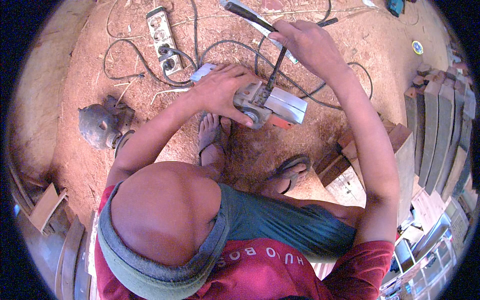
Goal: The person adjusts the blades of a hand planer by loosening screws with a screwdriver and checking the alignment with a square.
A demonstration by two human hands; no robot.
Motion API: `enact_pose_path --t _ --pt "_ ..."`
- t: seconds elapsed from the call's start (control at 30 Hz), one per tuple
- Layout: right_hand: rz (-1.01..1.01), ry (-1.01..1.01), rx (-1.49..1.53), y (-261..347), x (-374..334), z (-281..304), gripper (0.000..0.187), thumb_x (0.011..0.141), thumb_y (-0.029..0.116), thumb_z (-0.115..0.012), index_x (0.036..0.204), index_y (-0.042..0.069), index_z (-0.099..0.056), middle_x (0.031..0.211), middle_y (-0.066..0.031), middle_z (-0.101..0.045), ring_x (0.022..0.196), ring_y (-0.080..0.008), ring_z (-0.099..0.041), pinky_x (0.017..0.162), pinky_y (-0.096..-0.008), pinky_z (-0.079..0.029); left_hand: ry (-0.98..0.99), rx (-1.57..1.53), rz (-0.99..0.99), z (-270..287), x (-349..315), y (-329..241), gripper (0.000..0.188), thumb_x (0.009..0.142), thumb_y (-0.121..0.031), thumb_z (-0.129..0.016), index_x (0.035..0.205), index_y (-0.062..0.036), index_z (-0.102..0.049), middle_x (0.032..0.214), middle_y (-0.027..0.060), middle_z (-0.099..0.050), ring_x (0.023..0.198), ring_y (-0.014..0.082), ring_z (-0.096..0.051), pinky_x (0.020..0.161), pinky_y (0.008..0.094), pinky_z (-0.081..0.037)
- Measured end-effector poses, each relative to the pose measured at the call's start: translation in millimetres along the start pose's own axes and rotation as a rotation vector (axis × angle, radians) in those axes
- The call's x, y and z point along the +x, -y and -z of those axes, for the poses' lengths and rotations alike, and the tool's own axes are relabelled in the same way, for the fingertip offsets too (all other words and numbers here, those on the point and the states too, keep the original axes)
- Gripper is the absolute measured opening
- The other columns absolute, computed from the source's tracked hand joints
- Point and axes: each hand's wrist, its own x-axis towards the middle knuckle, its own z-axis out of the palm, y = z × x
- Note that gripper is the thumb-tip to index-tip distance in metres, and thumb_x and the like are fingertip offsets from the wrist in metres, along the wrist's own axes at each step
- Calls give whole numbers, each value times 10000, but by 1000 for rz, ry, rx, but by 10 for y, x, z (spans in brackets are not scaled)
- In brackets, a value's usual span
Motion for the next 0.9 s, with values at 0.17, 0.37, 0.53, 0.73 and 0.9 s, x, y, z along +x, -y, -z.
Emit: enact_pose_path --t 0.17,0.37,0.53,0.73,0.9 --pt "18 105 -103 -91 -25 -10 317 1073 368 -578 1184 72 -583 911 -208 -703 907 -440 -684 910 -540 -538 -49 24 -30 -28 -19 15 1051 611 -673 -906 1436 -95 -605 1351 174 -617 1310 392 -574 1158 537 -413" --pt "78 -50 -56 -82 27 79 296 1073 345 -579 1169 65 -567 917 -201 -696 976 -432 -678 1172 -544 -426 -73 9 -49 -58 -7 58 1050 608 -684 -902 1396 -56 -607 1342 182 -616 1287 399 -584 1130 533 -438" --pt "190 20 13 108 11 187 288 1064 314 -602 1205 64 -580 895 -185 -682 971 -411 -687 1179 -535 -431 -27 19 -11 -32 -9 48 1046 583 -652 -931 1400 -87 -601 1424 210 -590 1320 443 -565 1113 539 -458" --pt "190 57 13 116 -29 122 328 1054 295 -616 1297 78 -583 1001 -161 -724 1035 -389 -699 1207 -534 -412 -15 -8 -19 -49 5 60 1035 592 -642 -932 1398 -86 -599 1409 192 -597 1321 422 -568 1119 543 -443" --pt "221 48 5 137 -20 123 370 1051 295 -615 1348 79 -570 1115 -158 -726 1114 -383 -686 1224 -528 -401 -32 11 -41 -41 -4 67 1035 589 -638 -934 1395 -81 -600 1396 189 -604 1310 416 -577 1115 541 -446"
